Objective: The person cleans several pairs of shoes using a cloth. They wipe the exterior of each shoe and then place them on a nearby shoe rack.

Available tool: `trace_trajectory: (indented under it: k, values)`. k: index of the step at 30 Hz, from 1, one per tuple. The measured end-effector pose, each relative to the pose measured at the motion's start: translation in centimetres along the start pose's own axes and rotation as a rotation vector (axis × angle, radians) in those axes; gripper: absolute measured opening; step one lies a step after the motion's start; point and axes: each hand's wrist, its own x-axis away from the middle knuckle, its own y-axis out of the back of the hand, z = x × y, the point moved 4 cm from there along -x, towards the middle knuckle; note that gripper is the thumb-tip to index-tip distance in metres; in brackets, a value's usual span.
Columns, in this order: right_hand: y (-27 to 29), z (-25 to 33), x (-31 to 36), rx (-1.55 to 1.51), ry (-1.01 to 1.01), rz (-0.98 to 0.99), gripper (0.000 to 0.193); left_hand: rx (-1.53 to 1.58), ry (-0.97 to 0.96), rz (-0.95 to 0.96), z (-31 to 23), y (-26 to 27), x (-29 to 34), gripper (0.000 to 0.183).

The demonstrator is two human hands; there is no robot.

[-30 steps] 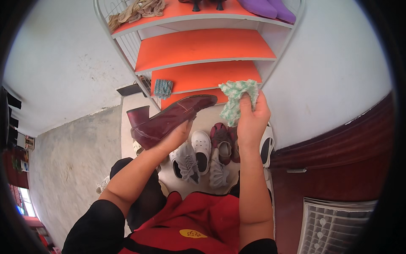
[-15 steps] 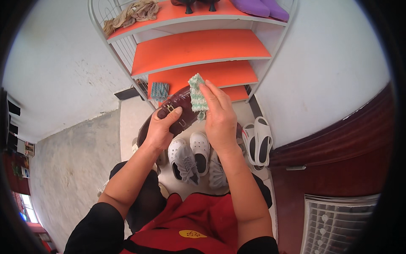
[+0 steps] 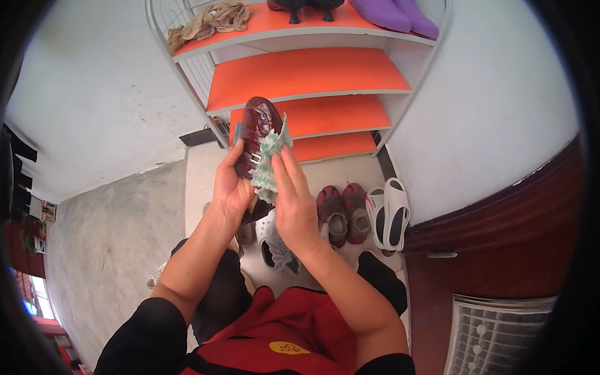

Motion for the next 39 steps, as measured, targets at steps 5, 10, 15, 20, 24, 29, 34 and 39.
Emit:
trace_trajectory:
  k: [5,10,15,20,24,29,34,39]
  values:
    - [-1.8,0.7,1.9,-0.054,-0.008,0.038,0.058,0.201,-0.042,0.057,-2.0,0.2,-0.8,0.028]
    - [-2.9,1.3,3.7,0.078,0.078,0.169,0.053,0.342,-0.081,0.060,-3.5,-0.8,-0.7,0.029]
    - [-4.0,0.9,5.3,0.119,0.069,0.264,0.051,0.480,-0.012,0.117,-4.9,-0.6,-0.6,0.029]
    - [-5.0,-0.5,6.8,0.075,-0.055,0.395,0.047,0.375,-0.064,0.099,-5.5,-1.0,-0.2,0.028]
    - [-6.0,-3.0,7.9,-0.144,-0.300,0.341,0.043,0.407,-0.016,0.108,-5.7,-0.4,-0.7,0.027]
    - [-5.6,-4.8,7.5,-0.528,-0.842,0.317,0.043,0.462,0.008,0.154,-5.5,-0.2,-1.0,0.028]
    - [-4.7,-4.3,6.0,-1.136,-1.070,0.142,0.044,0.373,-0.014,0.091,-4.3,0.3,-1.2,0.027]
    - [-3.7,-4.1,5.2,-0.890,-0.965,0.160,0.043,0.289,-0.048,0.077,-2.5,0.3,-1.5,0.028]
